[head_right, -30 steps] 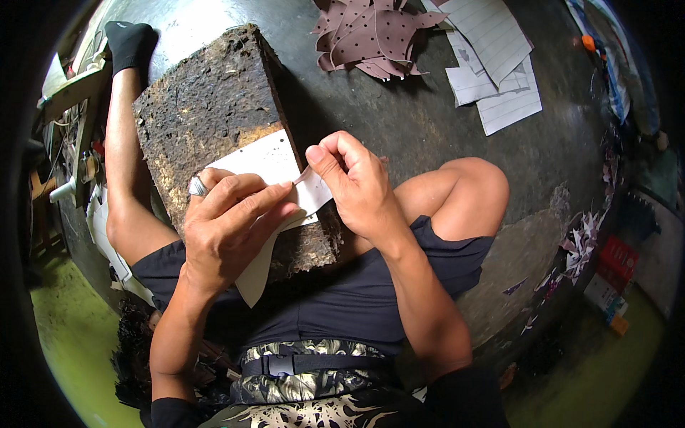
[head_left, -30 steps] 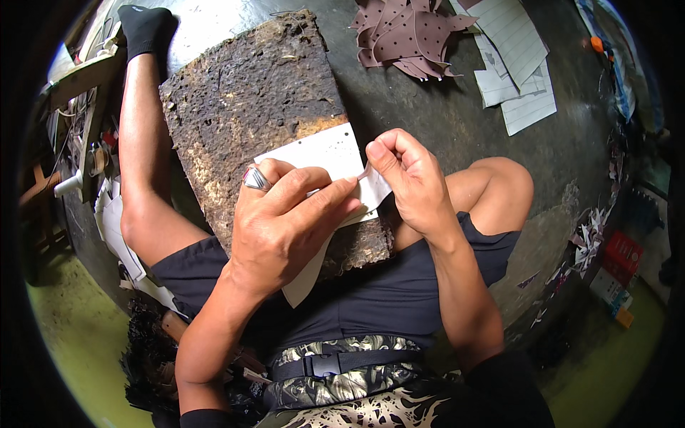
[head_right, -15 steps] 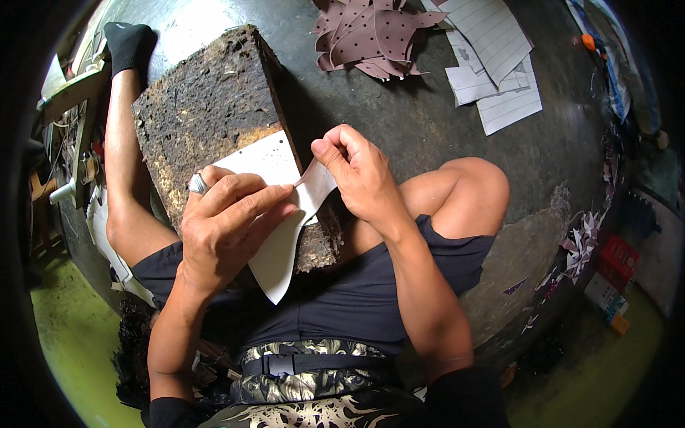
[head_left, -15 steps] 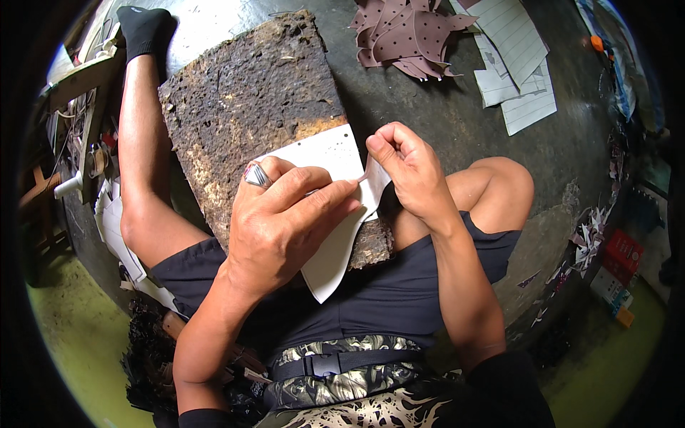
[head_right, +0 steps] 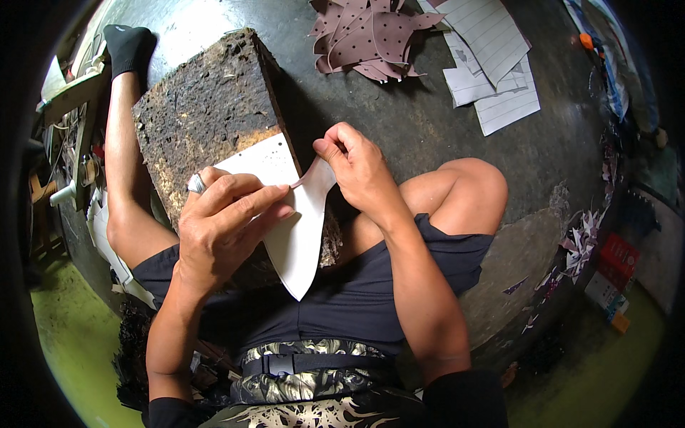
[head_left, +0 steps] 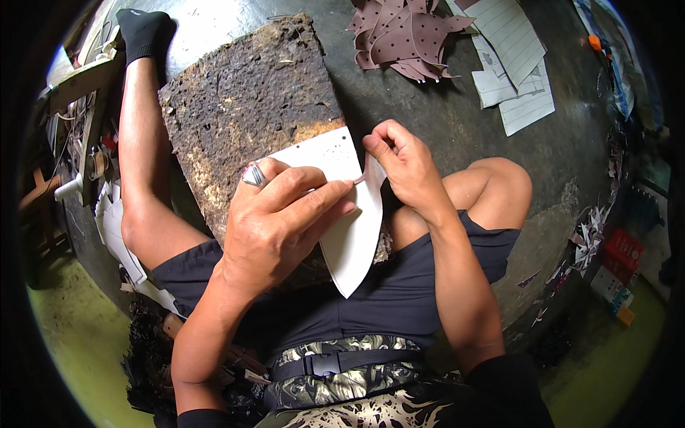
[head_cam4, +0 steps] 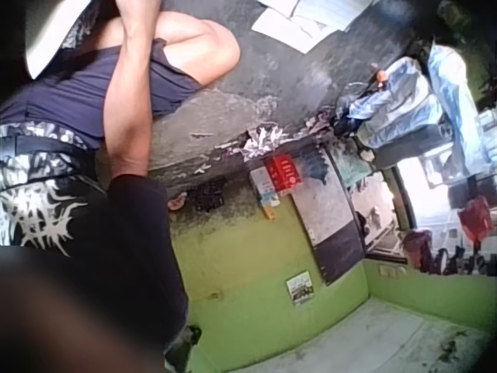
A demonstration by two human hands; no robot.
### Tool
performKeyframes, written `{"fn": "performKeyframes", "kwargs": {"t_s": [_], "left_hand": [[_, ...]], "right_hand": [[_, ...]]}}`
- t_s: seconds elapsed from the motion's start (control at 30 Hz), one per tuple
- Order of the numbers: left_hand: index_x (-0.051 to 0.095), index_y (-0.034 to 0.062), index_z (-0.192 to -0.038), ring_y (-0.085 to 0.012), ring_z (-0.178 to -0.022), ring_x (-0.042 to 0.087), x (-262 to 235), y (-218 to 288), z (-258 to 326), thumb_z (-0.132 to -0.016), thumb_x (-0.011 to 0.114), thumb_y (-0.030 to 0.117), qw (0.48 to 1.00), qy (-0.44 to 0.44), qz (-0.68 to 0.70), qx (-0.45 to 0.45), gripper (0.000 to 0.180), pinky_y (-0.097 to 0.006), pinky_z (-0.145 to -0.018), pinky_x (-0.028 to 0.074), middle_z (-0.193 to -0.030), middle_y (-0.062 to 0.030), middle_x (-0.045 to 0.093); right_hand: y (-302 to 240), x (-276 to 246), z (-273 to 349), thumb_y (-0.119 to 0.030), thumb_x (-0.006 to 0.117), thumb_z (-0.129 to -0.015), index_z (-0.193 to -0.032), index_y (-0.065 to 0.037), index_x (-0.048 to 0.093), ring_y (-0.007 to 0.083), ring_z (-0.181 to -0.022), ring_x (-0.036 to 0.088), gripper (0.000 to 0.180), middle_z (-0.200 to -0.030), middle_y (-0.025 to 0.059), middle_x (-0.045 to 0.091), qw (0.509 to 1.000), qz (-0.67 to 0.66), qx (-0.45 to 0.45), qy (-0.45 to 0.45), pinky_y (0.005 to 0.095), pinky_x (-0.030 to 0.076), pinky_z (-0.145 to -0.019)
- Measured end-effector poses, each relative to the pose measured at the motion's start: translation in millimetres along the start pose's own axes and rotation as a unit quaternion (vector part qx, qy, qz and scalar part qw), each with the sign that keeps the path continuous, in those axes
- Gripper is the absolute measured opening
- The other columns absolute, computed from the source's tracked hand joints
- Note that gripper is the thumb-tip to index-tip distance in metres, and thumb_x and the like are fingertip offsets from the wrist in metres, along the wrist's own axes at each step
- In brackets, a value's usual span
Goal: The person sits on the floor and repeatedly peels a thin white paper layer from a small rectangular block resting on a wooden board. They handle the paper by hand, lifting and separating it in small sections, then place the peeled pieces aside.
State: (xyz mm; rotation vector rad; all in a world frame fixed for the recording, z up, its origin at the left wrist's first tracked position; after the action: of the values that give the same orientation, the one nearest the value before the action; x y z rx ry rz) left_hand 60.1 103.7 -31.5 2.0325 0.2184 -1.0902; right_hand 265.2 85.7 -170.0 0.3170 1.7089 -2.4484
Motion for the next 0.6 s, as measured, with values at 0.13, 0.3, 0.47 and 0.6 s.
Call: {"fn": "performKeyframes", "kwargs": {"t_s": [0.13, 0.3, 0.47, 0.6], "left_hand": [[0.088, 0.0148, -0.117, -0.0232, -0.085, 0.067, -0.3, -2.0, 0.5, -0.087, 0.097, 0.018, 1.000, -0.005, 0.007, 0.003, 0.032, -0.040, -0.076, 0.054, -0.103, -0.0009, 0.074], [0.087, 0.0150, -0.117, -0.0233, -0.085, 0.067, 0.4, -3.2, -0.2, -0.086, 0.097, 0.018, 1.000, -0.005, 0.005, 0.007, 0.033, -0.040, -0.076, 0.053, -0.103, -0.0007, 0.075], [0.086, 0.0153, -0.114, -0.0230, -0.085, 0.067, 3.3, -3.4, -2.3, -0.086, 0.098, 0.019, 1.000, 0.002, 0.014, -0.006, 0.030, -0.040, -0.076, 0.052, -0.102, 0.0000, 0.074], [0.085, 0.0153, -0.112, -0.0226, -0.084, 0.067, 4.4, -2.0, -3.8, -0.086, 0.098, 0.020, 1.000, 0.012, 0.007, -0.001, 0.028, -0.040, -0.075, 0.051, -0.102, 0.0001, 0.074]], "right_hand": [[3.4, -0.6, -2.1, -0.027, 0.072, -0.117, -0.111, -0.003, 0.071, 0.0071, -0.085, 0.055, 0.025, -0.091, -0.0023, 0.065, 1.000, 0.027, -0.003, 0.005, 0.0280, 0.048, -0.074], [6.8, -1.2, -3.9, -0.028, 0.073, -0.117, -0.112, -0.002, 0.071, 0.0098, -0.085, 0.057, 0.027, -0.091, 0.0018, 0.067, 0.999, 0.051, -0.008, 0.014, 0.0308, 0.050, -0.075], [10.2, -2.3, -5.2, -0.028, 0.074, -0.115, -0.112, -0.001, 0.071, 0.0119, -0.083, 0.058, 0.028, -0.090, 0.0046, 0.069, 0.998, 0.058, -0.013, 0.025, 0.0333, 0.051, -0.075], [12.2, -3.6, -7.0, -0.028, 0.074, -0.115, -0.112, -0.001, 0.072, 0.0135, -0.082, 0.059, 0.028, -0.089, 0.0062, 0.069, 0.997, 0.072, -0.011, 0.029, 0.0342, 0.052, -0.074]]}}
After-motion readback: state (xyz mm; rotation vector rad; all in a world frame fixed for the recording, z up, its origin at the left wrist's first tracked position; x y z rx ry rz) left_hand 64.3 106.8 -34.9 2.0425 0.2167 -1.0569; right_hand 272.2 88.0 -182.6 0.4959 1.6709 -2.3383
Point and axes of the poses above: each hand's wrist, its own z-axis away from the middle knuckle, its own x-axis out of the palm, y = z × x, the point moved 7 cm from there along -z, towards the middle knuckle
